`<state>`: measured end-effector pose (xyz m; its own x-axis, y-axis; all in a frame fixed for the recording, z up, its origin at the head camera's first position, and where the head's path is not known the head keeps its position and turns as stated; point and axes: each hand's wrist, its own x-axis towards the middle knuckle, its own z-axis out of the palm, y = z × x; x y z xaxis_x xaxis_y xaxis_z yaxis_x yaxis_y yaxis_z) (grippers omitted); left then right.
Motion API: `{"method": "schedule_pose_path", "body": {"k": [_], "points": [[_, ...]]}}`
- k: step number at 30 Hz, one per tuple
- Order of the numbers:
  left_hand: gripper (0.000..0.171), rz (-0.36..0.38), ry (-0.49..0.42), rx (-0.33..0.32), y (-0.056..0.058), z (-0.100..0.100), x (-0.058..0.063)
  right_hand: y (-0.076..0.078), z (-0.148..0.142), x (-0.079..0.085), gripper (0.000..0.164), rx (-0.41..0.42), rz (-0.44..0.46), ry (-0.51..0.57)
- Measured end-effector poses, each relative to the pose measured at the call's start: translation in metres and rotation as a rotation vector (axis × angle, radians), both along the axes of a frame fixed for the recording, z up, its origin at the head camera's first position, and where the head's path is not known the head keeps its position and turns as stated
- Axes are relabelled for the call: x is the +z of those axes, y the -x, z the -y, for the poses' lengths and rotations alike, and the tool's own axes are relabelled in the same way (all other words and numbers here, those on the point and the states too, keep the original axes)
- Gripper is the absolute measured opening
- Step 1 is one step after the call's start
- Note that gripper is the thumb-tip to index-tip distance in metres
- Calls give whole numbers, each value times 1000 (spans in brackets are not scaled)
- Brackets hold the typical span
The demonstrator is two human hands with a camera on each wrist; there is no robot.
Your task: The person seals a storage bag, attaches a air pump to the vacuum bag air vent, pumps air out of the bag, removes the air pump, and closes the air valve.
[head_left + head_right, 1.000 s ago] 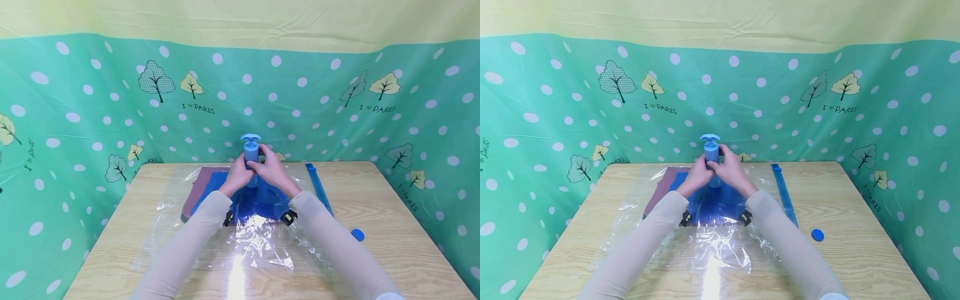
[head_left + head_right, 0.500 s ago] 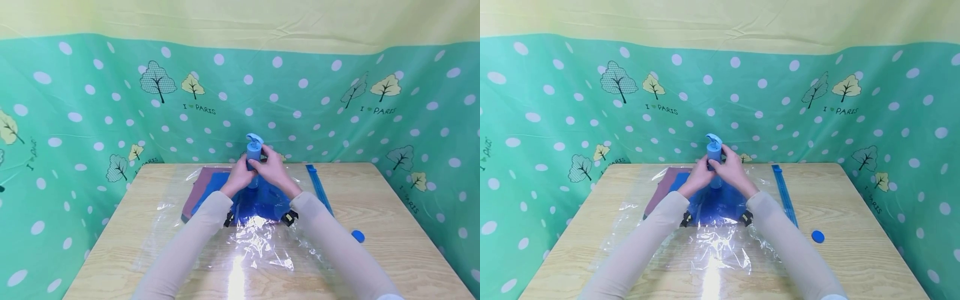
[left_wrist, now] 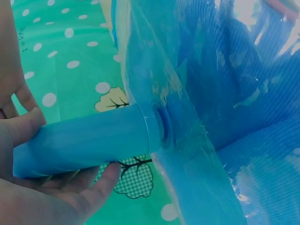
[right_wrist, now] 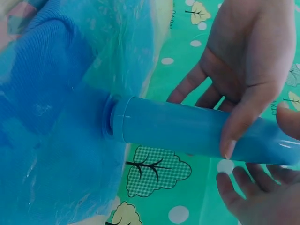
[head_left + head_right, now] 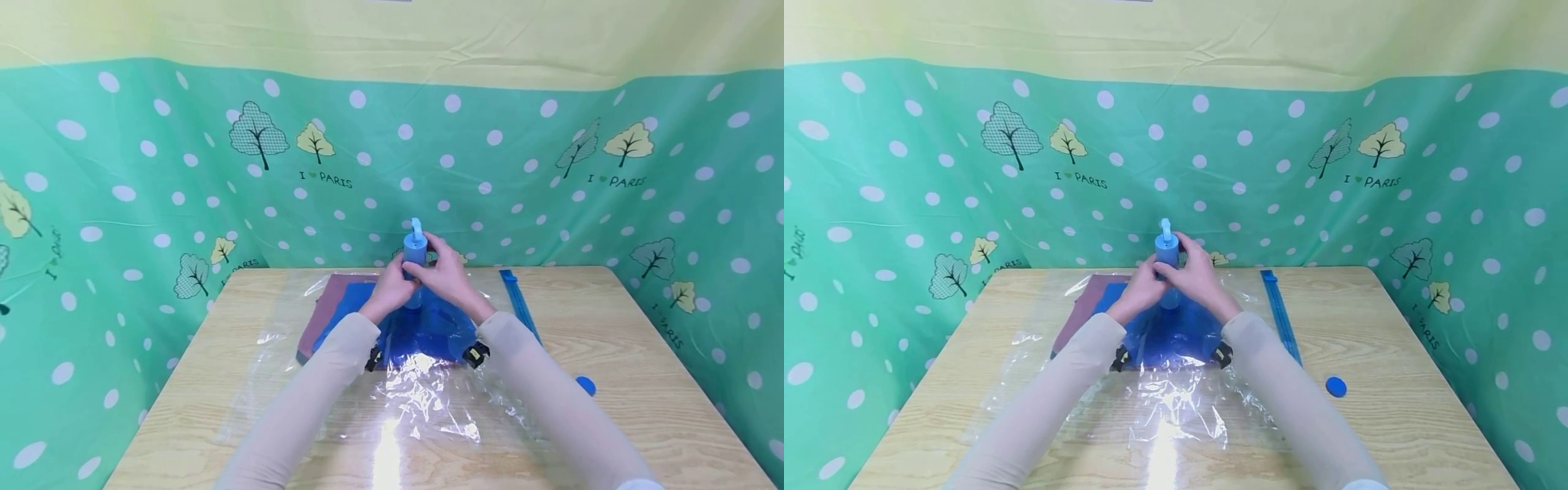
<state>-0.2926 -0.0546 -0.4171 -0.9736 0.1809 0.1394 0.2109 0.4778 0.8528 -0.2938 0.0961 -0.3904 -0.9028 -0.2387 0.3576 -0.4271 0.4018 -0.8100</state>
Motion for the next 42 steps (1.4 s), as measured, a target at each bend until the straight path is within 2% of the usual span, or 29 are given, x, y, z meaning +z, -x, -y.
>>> {"method": "schedule_pose_path", "body": {"k": [6,12,15,23,27,33,36,42], "points": [[53,12,2,10,-1,1,1,-1,-2,1,61,55,3,13],[49,13,16,4,0,-1,-1,1,-2,-2,54,19,-20,-29],[47,12,6,-4,0,-2,-1,3,-3,-4,56,1,-27,-29],[54,34,4,6,0,-4,2,2,-5,-5,59,42,4,11],[56,34,-17,5,0,-3,1,2,-4,-4,56,35,2,-32],[51,9,-16,-2,2,-4,0,5,-2,-3,62,-12,16,-94],[50,-1,-16,-15,2,-4,0,6,-3,-4,65,-2,32,-47],[54,15,-1,0,3,-4,0,5,-5,-5,64,86,29,86]]}}
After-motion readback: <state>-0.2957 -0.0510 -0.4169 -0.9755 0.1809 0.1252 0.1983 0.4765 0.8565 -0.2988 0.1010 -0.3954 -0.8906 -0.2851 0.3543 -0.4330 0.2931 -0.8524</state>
